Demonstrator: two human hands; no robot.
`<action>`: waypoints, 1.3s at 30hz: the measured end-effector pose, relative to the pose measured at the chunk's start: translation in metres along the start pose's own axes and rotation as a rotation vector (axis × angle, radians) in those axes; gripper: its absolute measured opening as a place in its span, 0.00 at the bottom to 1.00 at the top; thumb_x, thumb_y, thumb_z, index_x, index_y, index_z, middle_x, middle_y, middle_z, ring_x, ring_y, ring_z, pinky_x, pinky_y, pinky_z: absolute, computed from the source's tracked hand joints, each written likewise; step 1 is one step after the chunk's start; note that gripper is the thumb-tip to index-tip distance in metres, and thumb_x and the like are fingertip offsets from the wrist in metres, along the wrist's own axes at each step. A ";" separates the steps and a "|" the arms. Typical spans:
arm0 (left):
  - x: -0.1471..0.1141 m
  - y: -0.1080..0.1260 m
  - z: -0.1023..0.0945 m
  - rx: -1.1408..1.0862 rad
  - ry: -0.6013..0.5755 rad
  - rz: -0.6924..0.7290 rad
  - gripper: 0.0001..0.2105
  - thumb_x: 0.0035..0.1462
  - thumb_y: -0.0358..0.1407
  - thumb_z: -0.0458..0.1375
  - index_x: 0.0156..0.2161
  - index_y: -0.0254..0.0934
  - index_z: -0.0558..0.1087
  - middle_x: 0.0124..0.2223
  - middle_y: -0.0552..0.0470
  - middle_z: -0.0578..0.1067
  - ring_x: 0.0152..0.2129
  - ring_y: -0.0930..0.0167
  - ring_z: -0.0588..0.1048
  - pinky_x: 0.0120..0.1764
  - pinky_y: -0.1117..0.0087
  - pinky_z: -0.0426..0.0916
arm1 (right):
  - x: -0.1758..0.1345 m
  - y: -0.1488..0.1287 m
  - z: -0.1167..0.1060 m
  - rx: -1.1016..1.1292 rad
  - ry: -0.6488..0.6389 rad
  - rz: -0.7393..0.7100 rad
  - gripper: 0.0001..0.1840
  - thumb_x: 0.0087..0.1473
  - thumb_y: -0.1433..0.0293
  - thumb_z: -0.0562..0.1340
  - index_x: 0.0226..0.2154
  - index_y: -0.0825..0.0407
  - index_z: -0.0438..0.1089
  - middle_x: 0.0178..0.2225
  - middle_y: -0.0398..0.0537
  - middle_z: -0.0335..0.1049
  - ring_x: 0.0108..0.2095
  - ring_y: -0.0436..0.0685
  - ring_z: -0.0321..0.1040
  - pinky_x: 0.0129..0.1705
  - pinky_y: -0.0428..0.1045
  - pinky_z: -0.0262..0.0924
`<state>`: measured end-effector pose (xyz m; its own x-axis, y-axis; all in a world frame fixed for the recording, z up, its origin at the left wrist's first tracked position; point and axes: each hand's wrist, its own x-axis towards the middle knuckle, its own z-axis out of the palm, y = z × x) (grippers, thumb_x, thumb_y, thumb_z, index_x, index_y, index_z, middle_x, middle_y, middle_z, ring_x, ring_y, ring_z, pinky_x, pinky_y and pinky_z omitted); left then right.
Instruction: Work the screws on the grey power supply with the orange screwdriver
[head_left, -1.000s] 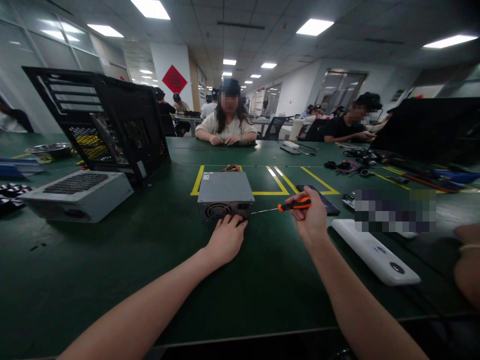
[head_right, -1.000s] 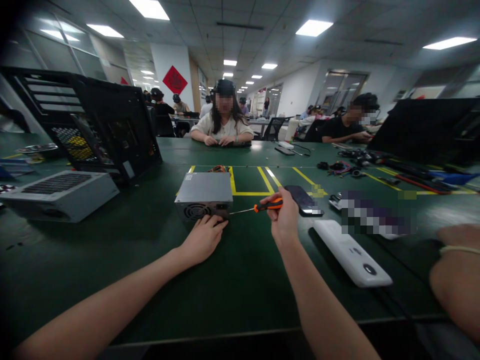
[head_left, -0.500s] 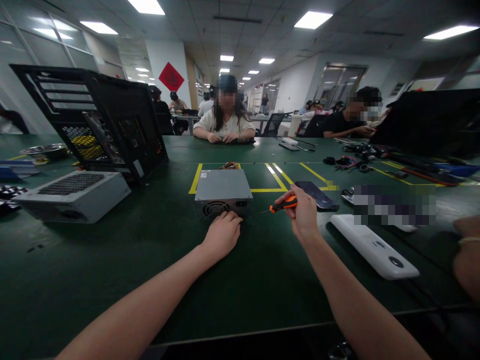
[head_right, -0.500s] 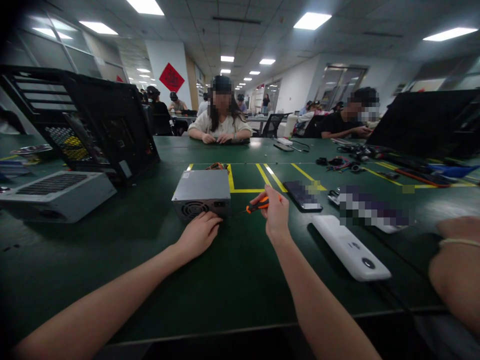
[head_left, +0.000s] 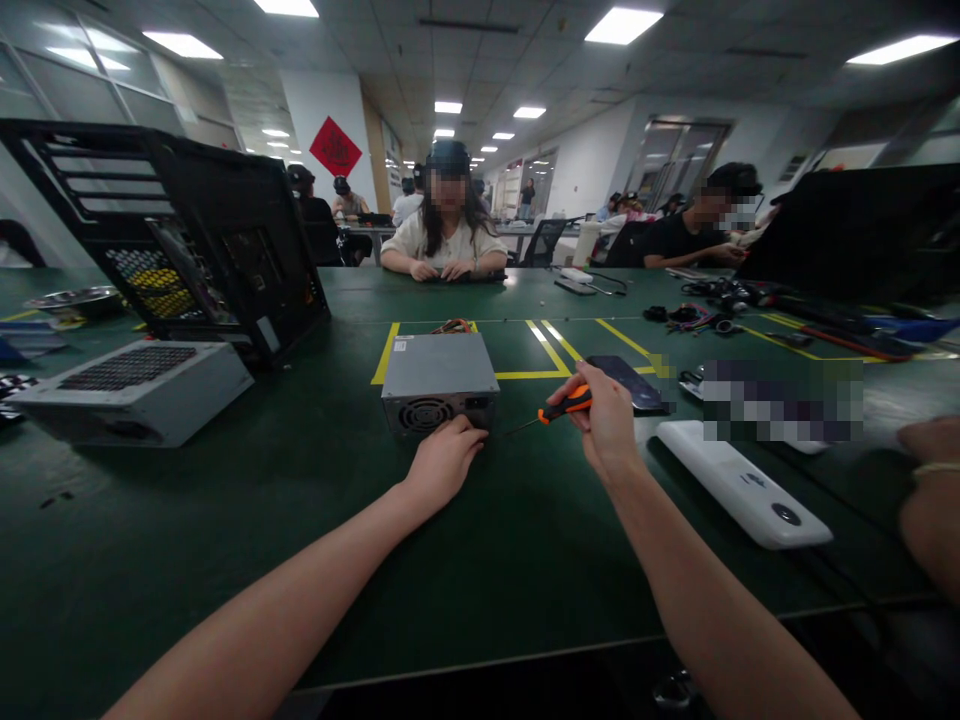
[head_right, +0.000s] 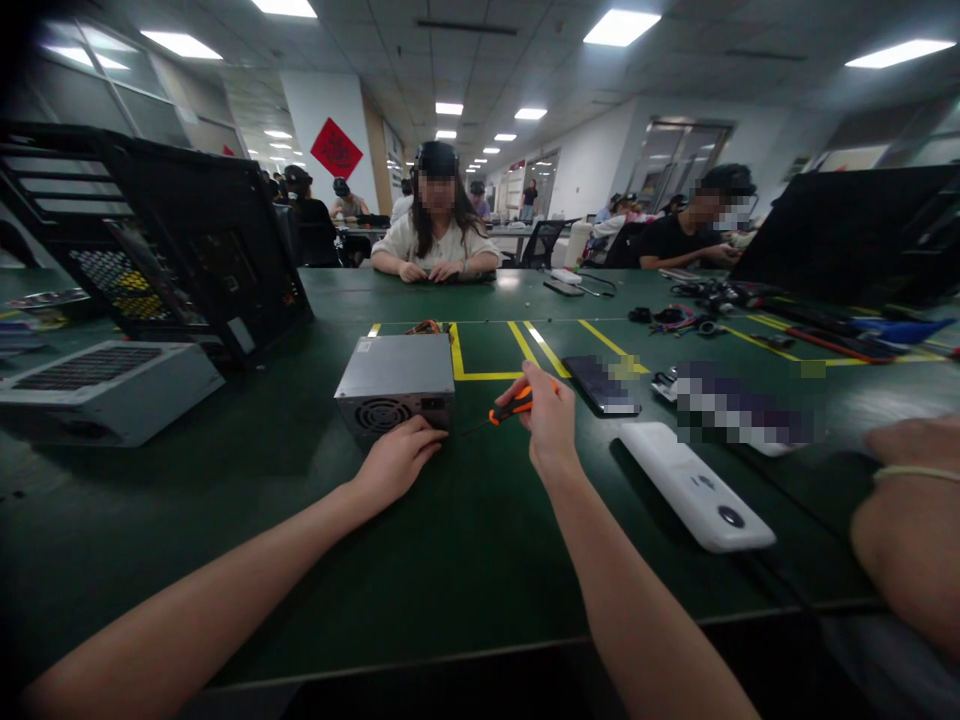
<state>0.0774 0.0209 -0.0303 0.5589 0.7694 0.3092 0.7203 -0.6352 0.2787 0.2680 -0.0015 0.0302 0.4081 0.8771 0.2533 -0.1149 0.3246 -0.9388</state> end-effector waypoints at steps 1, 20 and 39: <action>0.000 0.000 0.000 0.018 -0.005 -0.003 0.13 0.57 0.33 0.47 0.46 0.39 0.69 0.41 0.50 0.68 0.39 0.69 0.68 0.41 0.70 0.65 | 0.000 0.000 0.000 0.001 -0.007 -0.002 0.17 0.46 0.63 0.57 0.14 0.56 0.63 0.15 0.46 0.68 0.09 0.40 0.47 0.11 0.40 0.36; 0.000 -0.001 -0.002 -0.479 0.058 -0.168 0.07 0.56 0.36 0.49 0.38 0.38 0.67 0.34 0.54 0.71 0.27 0.74 0.70 0.31 0.72 0.65 | -0.032 -0.009 0.013 -0.116 -0.167 -0.306 0.20 0.53 0.63 0.53 0.15 0.52 0.66 0.16 0.43 0.65 0.20 0.49 0.62 0.26 0.47 0.58; -0.007 0.006 -0.005 -0.398 0.168 0.011 0.07 0.52 0.29 0.52 0.37 0.37 0.68 0.35 0.53 0.67 0.30 0.75 0.68 0.32 0.74 0.64 | -0.038 -0.013 0.015 -0.035 -0.153 -0.371 0.19 0.53 0.66 0.52 0.14 0.51 0.65 0.15 0.42 0.63 0.18 0.48 0.62 0.24 0.47 0.56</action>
<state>0.0758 0.0116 -0.0259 0.4668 0.7620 0.4488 0.4821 -0.6447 0.5933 0.2403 -0.0335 0.0363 0.2760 0.7463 0.6057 0.0464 0.6191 -0.7840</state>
